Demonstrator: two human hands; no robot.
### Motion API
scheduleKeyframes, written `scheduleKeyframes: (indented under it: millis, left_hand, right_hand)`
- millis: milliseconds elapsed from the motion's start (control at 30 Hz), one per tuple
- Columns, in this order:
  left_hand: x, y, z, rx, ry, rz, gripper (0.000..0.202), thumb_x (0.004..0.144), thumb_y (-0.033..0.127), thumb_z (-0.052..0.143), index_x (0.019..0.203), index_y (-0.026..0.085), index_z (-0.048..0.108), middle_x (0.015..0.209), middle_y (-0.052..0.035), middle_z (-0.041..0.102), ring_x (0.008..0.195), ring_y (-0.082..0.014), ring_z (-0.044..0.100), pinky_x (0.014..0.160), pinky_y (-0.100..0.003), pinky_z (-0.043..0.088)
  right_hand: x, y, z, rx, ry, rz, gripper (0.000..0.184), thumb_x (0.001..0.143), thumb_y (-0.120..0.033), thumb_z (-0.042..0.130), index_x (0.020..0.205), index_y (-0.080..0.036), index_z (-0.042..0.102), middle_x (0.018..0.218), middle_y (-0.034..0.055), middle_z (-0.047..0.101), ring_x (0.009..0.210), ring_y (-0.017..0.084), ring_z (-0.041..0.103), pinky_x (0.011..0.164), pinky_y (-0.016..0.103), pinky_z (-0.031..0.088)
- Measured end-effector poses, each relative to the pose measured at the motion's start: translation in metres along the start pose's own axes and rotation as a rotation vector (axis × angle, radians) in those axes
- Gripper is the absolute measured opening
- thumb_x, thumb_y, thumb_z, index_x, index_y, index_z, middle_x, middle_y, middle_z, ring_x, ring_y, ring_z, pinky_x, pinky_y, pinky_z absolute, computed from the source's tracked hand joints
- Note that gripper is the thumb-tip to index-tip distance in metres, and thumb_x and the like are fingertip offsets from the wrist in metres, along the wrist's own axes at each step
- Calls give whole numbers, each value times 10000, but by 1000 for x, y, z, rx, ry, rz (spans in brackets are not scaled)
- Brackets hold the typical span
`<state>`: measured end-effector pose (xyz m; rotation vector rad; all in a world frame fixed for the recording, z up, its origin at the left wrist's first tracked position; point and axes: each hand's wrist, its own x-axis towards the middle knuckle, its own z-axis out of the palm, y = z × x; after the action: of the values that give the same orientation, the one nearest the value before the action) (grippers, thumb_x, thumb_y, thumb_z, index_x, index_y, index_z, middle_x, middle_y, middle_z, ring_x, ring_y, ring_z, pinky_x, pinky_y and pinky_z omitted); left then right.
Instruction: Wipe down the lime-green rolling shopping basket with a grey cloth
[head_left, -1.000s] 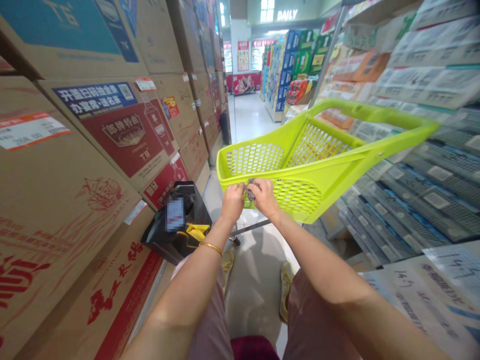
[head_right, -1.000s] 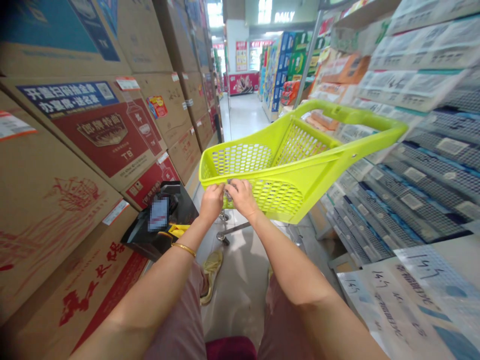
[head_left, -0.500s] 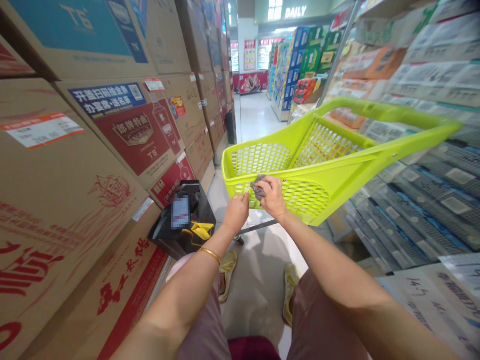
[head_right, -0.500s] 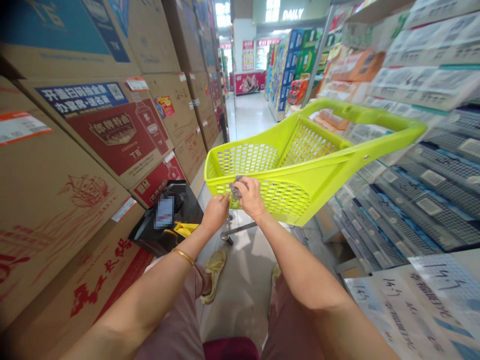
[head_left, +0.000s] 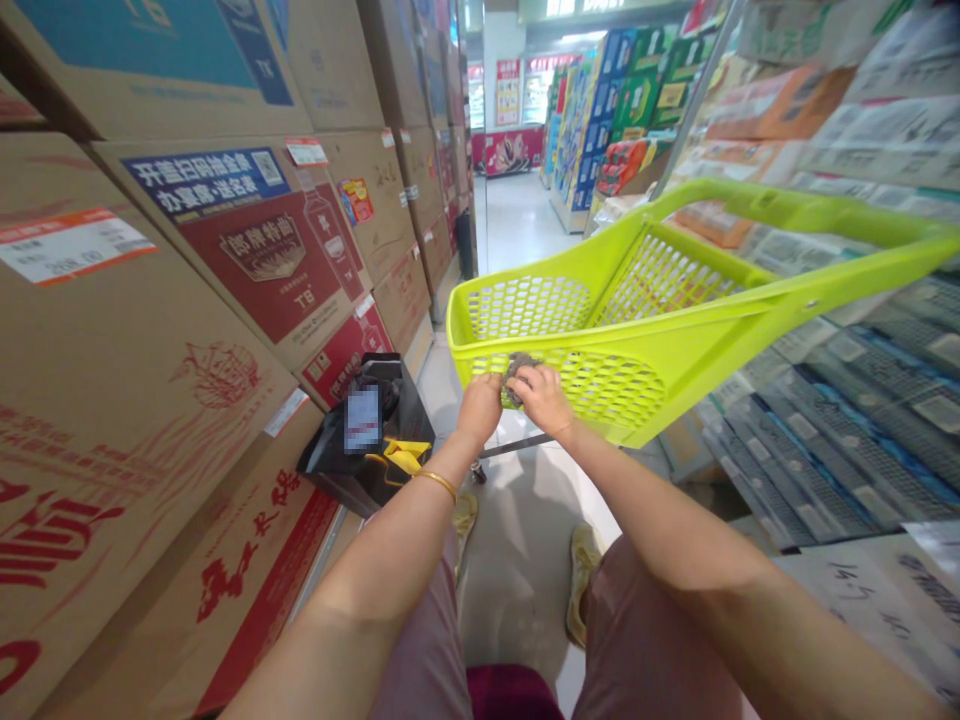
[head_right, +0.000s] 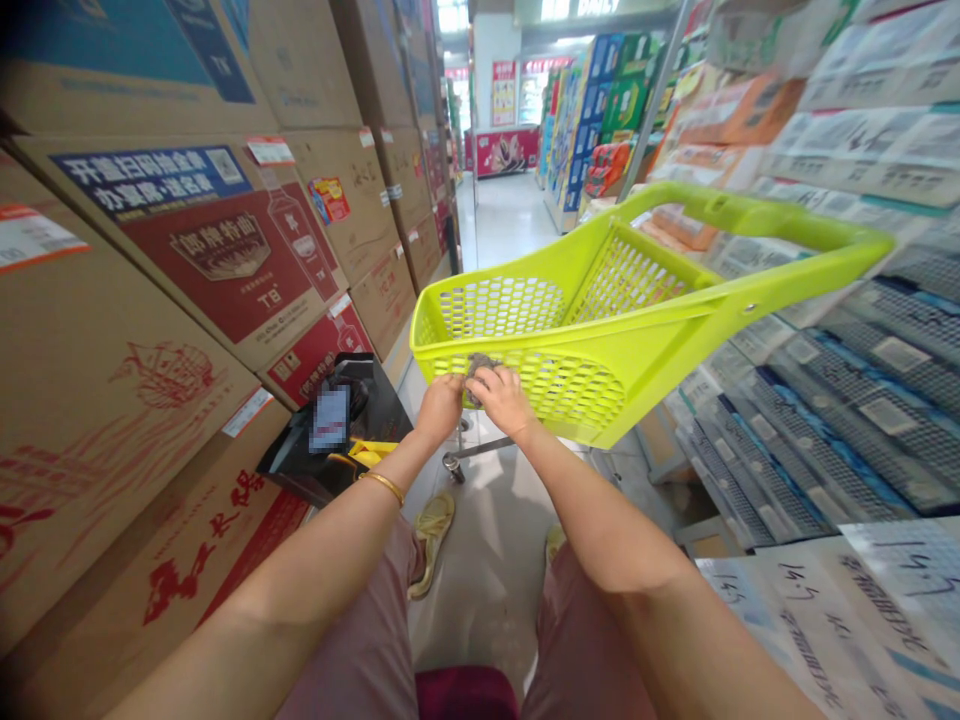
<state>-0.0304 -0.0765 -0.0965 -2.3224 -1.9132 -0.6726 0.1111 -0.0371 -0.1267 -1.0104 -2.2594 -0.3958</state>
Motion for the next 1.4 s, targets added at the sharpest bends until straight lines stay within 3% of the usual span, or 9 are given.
scheduleKeyframes:
  millis: [233,400,633,767,1033,1400]
  left_hand:
    - [8,-12,4,-10,8,3,215,885,82,390,883,141,598,841,-83,618,856,-191,570,805,-307,448]
    - [11,-16,4,-20,14,5,217,892,90,388,868,140,598,834,-77,617,850,-187,567,812,-310,443]
    - [11,-13,4,-18,-7,-6,294,861,18,332,912,129,600,877,-99,636,860,-197,573,809,-323,451]
    - [11,-9,2,27,-51,-14,256,858,26,367,886,130,599,874,-102,635,863,-197,572,802,-310,448]
    - [13,-9,2,26,-50,-27,260,875,45,365,936,128,604,903,-99,631,892,-194,563,827,-296,428]
    - [13,-10,3,19,-39,-27,205,876,77,403,897,135,598,900,-98,628,907,-202,556,832,-299,415]
  right_hand:
    - [-17,-5,22,-18,-98,-79,222,895,-193,492,989,-303,661,1063,29,596,917,189,423,796,328,317]
    - [-12,-9,20,-53,-124,-92,220,915,-222,462,952,-289,668,1053,29,606,882,188,424,757,325,308]
    - [30,-5,-17,-20,131,87,265,906,-200,451,1050,-309,644,1052,46,562,916,200,405,793,340,310]
    - [36,-1,-21,-34,212,107,281,893,-178,455,1049,-314,645,1045,43,543,949,201,396,829,345,318]
    - [15,-4,8,-77,84,43,247,897,-211,484,1028,-324,661,990,29,582,880,187,391,771,314,294]
    - [-8,-11,17,-84,-195,-52,228,926,-252,458,1005,-278,671,1086,22,615,896,190,420,733,316,264]
